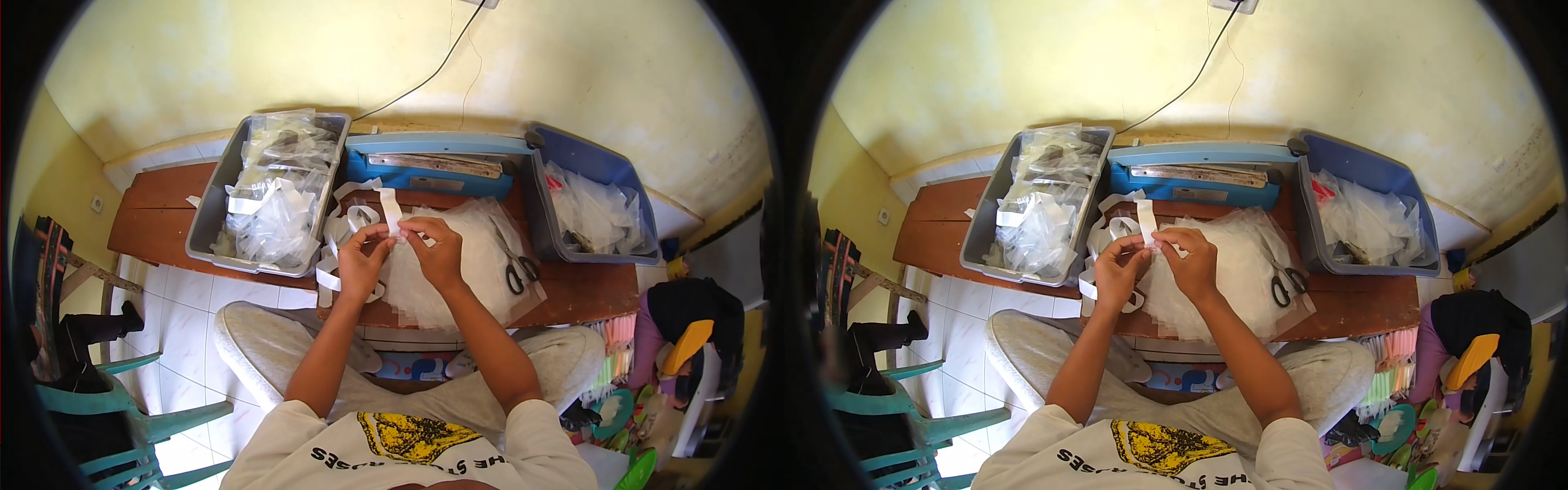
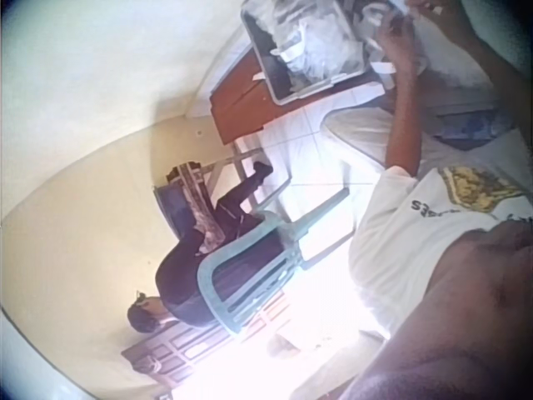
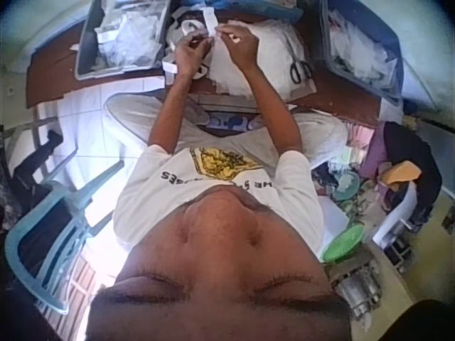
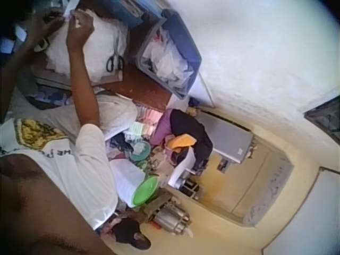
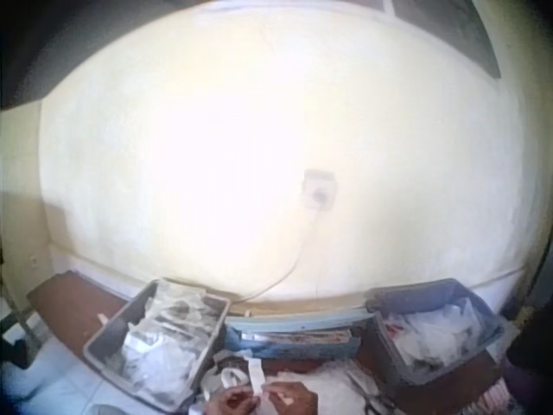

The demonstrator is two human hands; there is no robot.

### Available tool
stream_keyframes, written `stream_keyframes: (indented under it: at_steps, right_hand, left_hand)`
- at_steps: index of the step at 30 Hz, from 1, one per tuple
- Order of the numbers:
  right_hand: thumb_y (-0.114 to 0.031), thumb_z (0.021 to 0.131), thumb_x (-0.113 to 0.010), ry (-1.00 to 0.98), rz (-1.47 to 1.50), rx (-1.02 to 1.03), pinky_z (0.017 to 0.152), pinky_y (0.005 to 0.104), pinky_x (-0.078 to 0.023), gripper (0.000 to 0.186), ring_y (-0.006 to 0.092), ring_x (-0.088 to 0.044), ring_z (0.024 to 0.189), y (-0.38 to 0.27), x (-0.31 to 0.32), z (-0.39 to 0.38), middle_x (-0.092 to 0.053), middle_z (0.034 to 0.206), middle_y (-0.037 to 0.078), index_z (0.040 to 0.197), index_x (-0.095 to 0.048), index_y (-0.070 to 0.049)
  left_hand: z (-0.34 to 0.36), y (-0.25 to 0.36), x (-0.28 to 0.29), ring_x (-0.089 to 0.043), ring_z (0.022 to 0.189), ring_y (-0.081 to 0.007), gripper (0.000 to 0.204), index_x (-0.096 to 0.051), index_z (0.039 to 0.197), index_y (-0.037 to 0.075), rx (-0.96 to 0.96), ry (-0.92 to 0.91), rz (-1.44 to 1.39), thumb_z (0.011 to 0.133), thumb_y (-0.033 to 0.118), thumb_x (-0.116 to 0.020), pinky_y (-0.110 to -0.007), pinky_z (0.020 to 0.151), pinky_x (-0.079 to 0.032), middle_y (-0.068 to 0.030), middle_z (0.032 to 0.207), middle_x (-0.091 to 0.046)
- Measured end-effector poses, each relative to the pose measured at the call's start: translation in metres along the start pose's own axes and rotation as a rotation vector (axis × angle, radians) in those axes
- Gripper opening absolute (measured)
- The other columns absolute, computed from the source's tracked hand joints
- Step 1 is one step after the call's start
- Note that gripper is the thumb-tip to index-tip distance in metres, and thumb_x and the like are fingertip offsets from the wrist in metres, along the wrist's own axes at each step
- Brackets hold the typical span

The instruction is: The person is applying small circular stickers to white plastic items by hand. They take a sticker from a roll, press it onto an item, and then place the item into a plastic bag.

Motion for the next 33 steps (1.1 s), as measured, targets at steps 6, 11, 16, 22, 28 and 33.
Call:
stream_keyframes:
  at_steps: [6, 11, 16, 22, 28, 33]
  right_hand:
    - [-0.004, 0.096, -0.081, 0.055, 0.036, -0.024, 0.076, 0.0334, -0.061, 0.018, 0.0217, -0.079, 0.094, -0.008, 0.004, 0.007, -0.083, 0.111, 0.011, 0.113, -0.086, -0.009]
    - [-0.006, 0.097, -0.081, 0.162, 0.084, -0.152, 0.076, 0.0326, -0.062, 0.016, 0.0205, -0.079, 0.089, 0.015, 0.01, 0.005, -0.082, 0.11, 0.011, 0.112, -0.085, -0.005]
    - [-0.009, 0.1, -0.08, 0.106, 0.003, -0.221, 0.083, 0.0302, -0.061, 0.017, 0.0171, -0.08, 0.092, 0.027, 0.01, 0.004, -0.084, 0.112, 0.01, 0.115, -0.084, -0.004]
    - [-0.007, 0.099, -0.079, 0.072, 0.01, -0.264, 0.078, 0.0317, -0.062, 0.016, 0.0184, -0.08, 0.085, 0.035, 0.008, -0.001, -0.084, 0.11, 0.012, 0.114, -0.085, -0.006]
    - [-0.006, 0.099, -0.077, 0.012, -0.006, -0.176, 0.078, 0.0326, -0.063, 0.024, 0.0207, -0.079, 0.087, 0.015, 0.011, 0.0, -0.08, 0.119, 0.014, 0.122, -0.082, -0.007]
    - [-0.006, 0.096, -0.079, -0.022, -0.096, -0.003, 0.078, 0.0336, -0.064, 0.024, 0.0247, -0.079, 0.091, -0.019, 0.013, -0.001, -0.076, 0.125, 0.015, 0.12, -0.081, -0.008]
  left_hand:
    - [-0.007, -0.001, -0.006, -0.07, 0.104, -0.0164, 0.04, -0.077, 0.134, 0.002, -0.052, -0.071, -0.048, 0.095, 0.0, -0.083, -0.032, 0.098, -0.055, -0.0069, 0.11, -0.076]
    - [-0.011, 0.012, -0.012, -0.07, 0.108, -0.0134, 0.04, -0.075, 0.137, 0.001, -0.138, -0.136, 0.041, 0.099, -0.006, -0.078, -0.028, 0.101, -0.056, -0.0056, 0.117, -0.071]
    - [-0.014, 0.005, -0.013, -0.072, 0.113, -0.0162, 0.037, -0.075, 0.136, -0.001, -0.137, -0.177, -0.092, 0.1, -0.008, -0.075, -0.029, 0.103, -0.057, -0.0075, 0.122, -0.071]
    - [-0.015, 0.003, -0.015, -0.072, 0.116, -0.0172, 0.035, -0.076, 0.134, -0.002, -0.109, -0.163, -0.139, 0.1, -0.009, -0.074, -0.029, 0.104, -0.057, -0.0079, 0.124, -0.071]
    - [-0.013, -0.001, -0.012, -0.071, 0.113, -0.0142, 0.035, -0.076, 0.136, -0.001, -0.081, -0.096, -0.118, 0.102, -0.004, -0.076, -0.026, 0.1, -0.057, -0.006, 0.122, -0.071]
    - [-0.012, 0.002, -0.006, -0.067, 0.108, -0.0106, 0.036, -0.077, 0.137, 0.0, -0.052, -0.013, -0.096, 0.101, 0.002, -0.08, -0.025, 0.096, -0.057, -0.005, 0.12, -0.071]
Point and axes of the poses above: each hand's wrist, its own z-axis towards the middle knuckle, its own x-axis out of the back of the hand, y = z × x, the point moved 6 cm from there along z, towards the middle knuckle
